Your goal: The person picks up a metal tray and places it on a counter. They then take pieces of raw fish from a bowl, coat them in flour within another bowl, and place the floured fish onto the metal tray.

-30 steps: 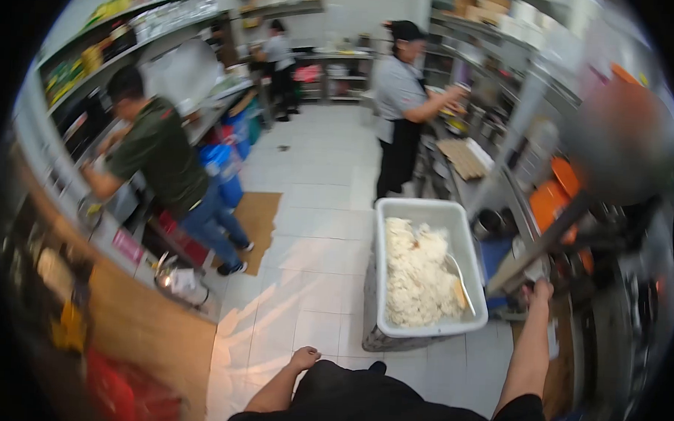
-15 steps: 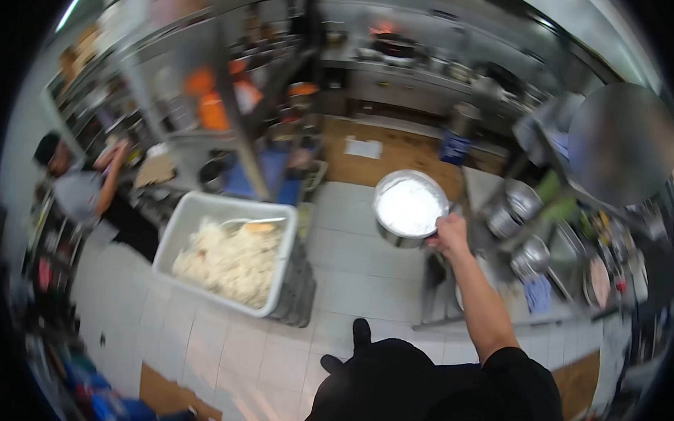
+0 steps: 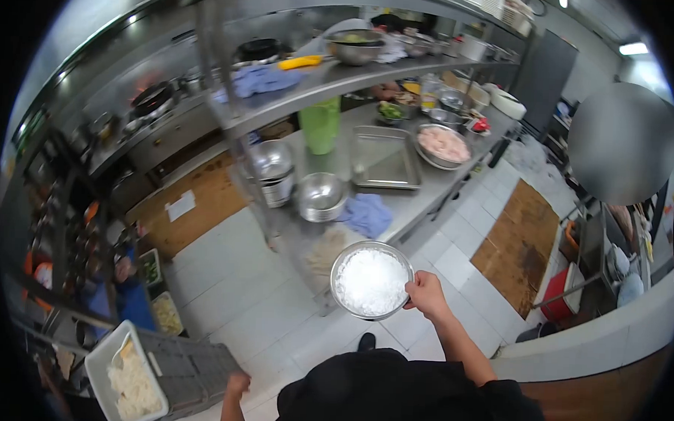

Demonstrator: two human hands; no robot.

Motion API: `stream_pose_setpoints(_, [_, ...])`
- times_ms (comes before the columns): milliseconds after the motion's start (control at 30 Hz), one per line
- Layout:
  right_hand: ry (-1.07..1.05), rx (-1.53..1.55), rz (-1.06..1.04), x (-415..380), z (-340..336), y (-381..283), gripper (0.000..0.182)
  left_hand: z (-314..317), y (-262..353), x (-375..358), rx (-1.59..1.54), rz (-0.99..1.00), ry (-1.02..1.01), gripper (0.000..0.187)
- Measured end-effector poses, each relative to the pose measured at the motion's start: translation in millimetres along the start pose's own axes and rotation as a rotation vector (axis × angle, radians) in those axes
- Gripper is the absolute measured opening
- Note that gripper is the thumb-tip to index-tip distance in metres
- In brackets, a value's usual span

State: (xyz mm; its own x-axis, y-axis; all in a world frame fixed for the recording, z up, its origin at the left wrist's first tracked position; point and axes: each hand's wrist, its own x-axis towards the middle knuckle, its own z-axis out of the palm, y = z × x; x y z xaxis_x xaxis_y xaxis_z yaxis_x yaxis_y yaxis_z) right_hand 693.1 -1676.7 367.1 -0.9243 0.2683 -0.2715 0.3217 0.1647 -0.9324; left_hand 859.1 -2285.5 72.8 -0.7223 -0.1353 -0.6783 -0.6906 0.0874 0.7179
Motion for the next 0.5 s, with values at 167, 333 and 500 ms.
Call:
stream_pose_setpoints(167, [0.304,-0.119,0.019,10,-132,49,0.021,261,236,41,0.476,0.321,-0.187,0.017])
stream_pose_setpoints(333, [0.488,-0.156,0.092,7,-217,59,0.021,463,358,27,0.642,0.734,-0.367,0.020])
stream_pose_setpoints(500, [0.606,-0.083,0.130,14,-267,73,0.020,567,442,49,0.256,0.354,-0.660,0.015])
